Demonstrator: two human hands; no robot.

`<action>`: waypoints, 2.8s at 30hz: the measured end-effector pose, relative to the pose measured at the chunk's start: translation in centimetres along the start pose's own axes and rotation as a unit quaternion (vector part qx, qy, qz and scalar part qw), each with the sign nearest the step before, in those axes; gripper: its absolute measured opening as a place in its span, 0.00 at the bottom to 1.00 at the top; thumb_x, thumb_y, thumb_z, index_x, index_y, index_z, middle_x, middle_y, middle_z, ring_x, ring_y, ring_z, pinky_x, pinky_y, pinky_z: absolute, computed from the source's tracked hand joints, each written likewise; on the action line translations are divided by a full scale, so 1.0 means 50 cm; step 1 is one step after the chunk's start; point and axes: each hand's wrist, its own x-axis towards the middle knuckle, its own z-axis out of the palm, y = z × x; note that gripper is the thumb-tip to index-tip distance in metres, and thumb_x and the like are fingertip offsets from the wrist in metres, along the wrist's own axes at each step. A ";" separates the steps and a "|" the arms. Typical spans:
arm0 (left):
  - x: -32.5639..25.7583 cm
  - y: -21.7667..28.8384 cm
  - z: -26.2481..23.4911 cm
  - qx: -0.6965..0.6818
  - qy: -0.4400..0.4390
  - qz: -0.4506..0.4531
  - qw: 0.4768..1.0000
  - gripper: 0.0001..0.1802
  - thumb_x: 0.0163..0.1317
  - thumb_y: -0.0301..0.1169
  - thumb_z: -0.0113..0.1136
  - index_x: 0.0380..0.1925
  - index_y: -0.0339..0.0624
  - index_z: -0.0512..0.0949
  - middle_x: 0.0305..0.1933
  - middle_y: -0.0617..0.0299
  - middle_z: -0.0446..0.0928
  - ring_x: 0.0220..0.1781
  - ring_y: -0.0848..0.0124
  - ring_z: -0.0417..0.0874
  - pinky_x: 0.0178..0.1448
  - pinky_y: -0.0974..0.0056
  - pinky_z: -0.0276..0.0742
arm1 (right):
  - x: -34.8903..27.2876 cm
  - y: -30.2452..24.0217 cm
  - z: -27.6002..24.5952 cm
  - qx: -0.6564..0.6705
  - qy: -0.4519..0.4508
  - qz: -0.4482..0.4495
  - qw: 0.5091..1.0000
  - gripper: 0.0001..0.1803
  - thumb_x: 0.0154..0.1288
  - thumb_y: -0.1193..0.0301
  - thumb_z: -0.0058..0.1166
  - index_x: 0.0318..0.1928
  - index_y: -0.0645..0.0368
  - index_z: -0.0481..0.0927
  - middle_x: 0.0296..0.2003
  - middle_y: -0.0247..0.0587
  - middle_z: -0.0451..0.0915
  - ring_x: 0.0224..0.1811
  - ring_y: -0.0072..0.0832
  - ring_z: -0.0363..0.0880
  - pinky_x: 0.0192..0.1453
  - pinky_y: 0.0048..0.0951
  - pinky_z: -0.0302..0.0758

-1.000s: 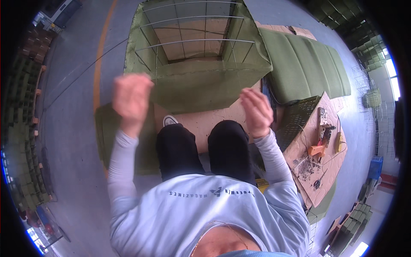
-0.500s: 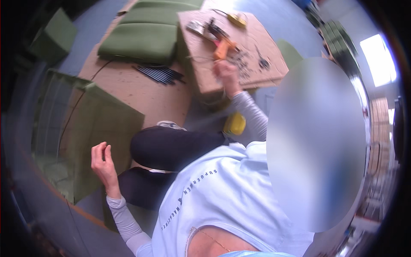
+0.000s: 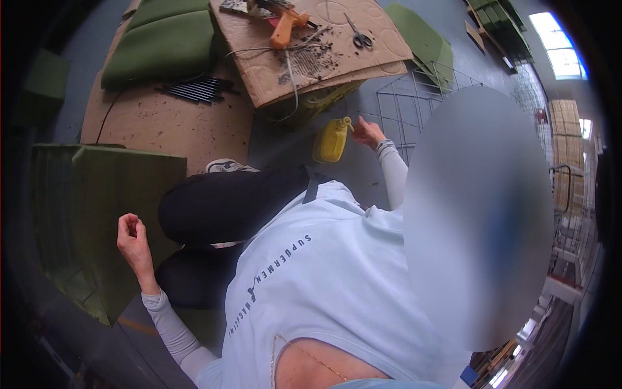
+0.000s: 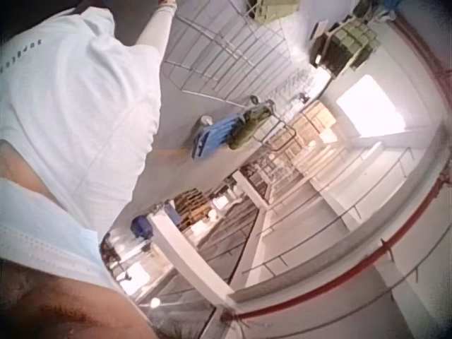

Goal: The person is using a hot glue gun to attach green mesh panels to a metal wire frame to assemble a basket or storage bin.

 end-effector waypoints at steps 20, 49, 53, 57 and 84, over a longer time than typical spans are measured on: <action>-0.059 0.015 -0.028 0.038 0.088 0.094 0.991 0.06 0.56 0.23 0.61 0.34 0.35 0.82 0.30 0.56 0.80 0.29 0.67 0.82 0.34 0.66 0.77 | 0.012 -0.101 0.065 -0.404 0.157 -0.412 0.802 0.15 0.64 0.65 0.55 0.36 0.66 0.83 0.23 0.41 0.80 0.27 0.24 0.79 0.30 0.28 0.75; -0.224 -0.042 -0.160 0.290 0.152 0.093 0.940 0.16 0.53 0.37 0.66 0.16 0.42 0.71 0.20 0.61 0.72 0.26 0.65 0.78 0.31 0.60 0.73 | -0.656 -0.148 1.036 -0.378 -0.536 -0.490 0.574 0.13 0.64 0.70 0.57 0.25 0.65 0.75 0.20 0.47 0.77 0.21 0.40 0.74 0.28 0.35 0.70; -0.232 -0.043 -0.186 0.301 0.206 0.162 0.917 0.06 0.55 0.28 0.62 0.30 0.37 0.78 0.34 0.58 0.75 0.37 0.63 0.79 0.40 0.62 0.78 | -0.638 -0.212 1.036 -0.259 -0.442 -0.730 0.452 0.08 0.52 0.80 0.62 0.34 0.64 0.78 0.38 0.48 0.81 0.36 0.41 0.79 0.36 0.36 0.76; -0.205 -0.053 -0.207 0.367 0.291 0.224 0.855 0.16 0.52 0.23 0.61 0.43 0.33 0.81 0.46 0.57 0.76 0.48 0.61 0.79 0.49 0.61 0.79 | -0.663 -0.266 1.068 -0.124 -0.409 -0.848 0.314 0.21 0.48 0.81 0.59 0.47 0.70 0.79 0.48 0.49 0.78 0.51 0.44 0.78 0.53 0.40 0.78; -0.081 -0.054 -0.373 0.049 0.051 -0.044 0.997 0.08 0.61 0.28 0.60 0.33 0.33 0.82 0.33 0.56 0.79 0.37 0.63 0.80 0.44 0.62 0.73 | -0.767 -0.434 1.258 -0.462 -0.578 -0.640 0.208 0.08 0.59 0.75 0.56 0.39 0.63 0.82 0.30 0.55 0.79 0.32 0.48 0.78 0.39 0.40 0.74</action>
